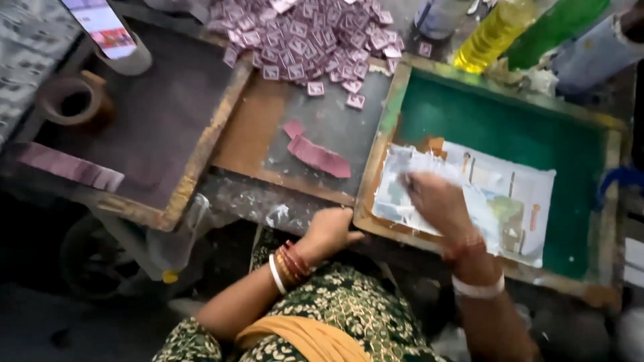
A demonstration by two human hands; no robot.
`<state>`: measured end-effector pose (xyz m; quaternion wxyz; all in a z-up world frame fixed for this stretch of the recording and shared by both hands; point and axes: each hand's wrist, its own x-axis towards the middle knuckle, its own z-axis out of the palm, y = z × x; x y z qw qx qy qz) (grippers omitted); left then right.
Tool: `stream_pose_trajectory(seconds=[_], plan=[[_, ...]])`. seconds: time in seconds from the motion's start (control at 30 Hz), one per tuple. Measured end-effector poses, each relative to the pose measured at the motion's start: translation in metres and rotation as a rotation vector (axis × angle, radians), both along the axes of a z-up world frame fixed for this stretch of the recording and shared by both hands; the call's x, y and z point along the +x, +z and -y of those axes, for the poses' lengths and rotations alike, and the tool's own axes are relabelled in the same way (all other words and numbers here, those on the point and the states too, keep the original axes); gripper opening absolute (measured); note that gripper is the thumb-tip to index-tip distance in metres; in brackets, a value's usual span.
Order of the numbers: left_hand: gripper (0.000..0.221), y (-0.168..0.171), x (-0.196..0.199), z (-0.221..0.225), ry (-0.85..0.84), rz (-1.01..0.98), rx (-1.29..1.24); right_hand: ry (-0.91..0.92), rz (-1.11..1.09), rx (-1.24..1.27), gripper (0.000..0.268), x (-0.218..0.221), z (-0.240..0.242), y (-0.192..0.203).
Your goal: The recorder is applying small purple labels to a surface, using a screen printing frame to guide the placement.
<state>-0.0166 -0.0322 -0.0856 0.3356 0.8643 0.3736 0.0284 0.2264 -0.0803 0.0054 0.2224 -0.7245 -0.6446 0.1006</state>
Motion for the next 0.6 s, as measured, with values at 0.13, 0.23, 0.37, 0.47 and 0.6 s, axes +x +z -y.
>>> stream_pose_trajectory(seconds=[0.13,0.23,0.37,0.47,0.6], plan=[[0.040,-0.010,0.005,-0.010,-0.039,0.045,0.134,0.085,0.092,0.012,0.019,0.023,-0.053,-0.012],[0.038,0.000,0.005,-0.015,-0.029,-0.043,0.076,0.141,-0.026,0.184,0.028,0.017,-0.046,-0.040],[0.038,-0.013,0.003,-0.015,-0.022,-0.013,0.121,0.119,-0.021,0.223,0.029,-0.020,0.022,-0.056],[0.037,0.000,0.008,-0.021,0.012,-0.071,0.054,0.109,-0.155,0.153,0.038,-0.053,0.065,-0.023],[0.040,0.047,0.008,-0.019,0.130,0.026,-0.029,0.043,-0.145,0.285,0.046,-0.040,0.081,-0.031]])
